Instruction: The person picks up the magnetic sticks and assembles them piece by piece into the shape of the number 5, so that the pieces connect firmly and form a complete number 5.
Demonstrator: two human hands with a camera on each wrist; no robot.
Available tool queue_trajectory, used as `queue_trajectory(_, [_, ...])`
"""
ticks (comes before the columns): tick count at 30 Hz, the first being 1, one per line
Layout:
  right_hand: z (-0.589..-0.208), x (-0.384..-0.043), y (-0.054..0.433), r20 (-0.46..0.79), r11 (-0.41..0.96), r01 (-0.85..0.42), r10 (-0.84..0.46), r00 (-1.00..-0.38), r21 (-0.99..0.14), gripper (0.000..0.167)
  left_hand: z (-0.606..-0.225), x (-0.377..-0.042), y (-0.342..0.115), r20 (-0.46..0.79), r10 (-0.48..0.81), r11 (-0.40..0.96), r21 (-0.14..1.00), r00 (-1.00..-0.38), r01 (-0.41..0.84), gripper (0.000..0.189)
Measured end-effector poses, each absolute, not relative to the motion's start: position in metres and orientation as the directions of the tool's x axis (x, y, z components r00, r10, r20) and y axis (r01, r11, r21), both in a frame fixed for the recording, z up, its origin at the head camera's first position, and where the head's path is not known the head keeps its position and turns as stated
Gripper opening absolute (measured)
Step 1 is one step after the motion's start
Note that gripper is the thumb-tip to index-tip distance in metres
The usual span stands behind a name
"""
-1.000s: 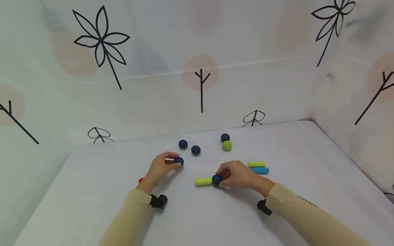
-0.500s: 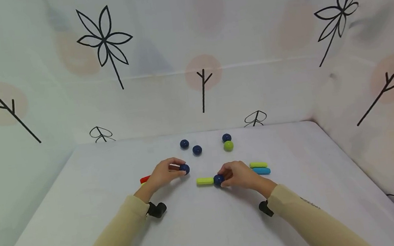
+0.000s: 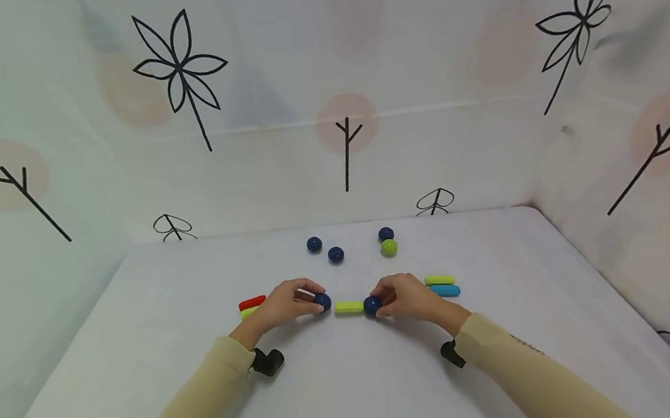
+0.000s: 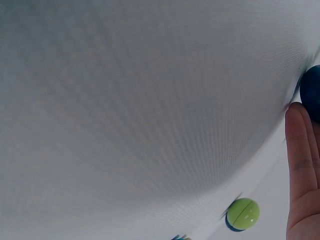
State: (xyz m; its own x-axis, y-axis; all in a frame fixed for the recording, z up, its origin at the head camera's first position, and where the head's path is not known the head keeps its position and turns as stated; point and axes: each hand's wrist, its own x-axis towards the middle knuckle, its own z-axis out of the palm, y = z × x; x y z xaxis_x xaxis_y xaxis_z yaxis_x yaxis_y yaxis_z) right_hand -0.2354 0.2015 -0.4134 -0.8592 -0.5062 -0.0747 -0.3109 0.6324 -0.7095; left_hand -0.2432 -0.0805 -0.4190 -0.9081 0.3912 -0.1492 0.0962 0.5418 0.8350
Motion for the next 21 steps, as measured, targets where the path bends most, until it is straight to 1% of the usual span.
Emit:
queue_trajectory(8, [-0.4128,-0.2362,0.2012,-0.082,0.629,-0.301,-0.505,-0.859,-0.717,0.029,-0.4233,-0.2423,-0.0774,-0.176,0.43,0.537,0.838,-0.886,0.094,0.026])
queue_trajectory(21, [-0.411,-0.2339,0.1993,-0.09,0.638,-0.289,-0.492,-0.866,-0.713,0.029,-0.4246,-0.2418,-0.0811,-0.157,0.441,0.538,0.834,-0.884,0.12,0.027])
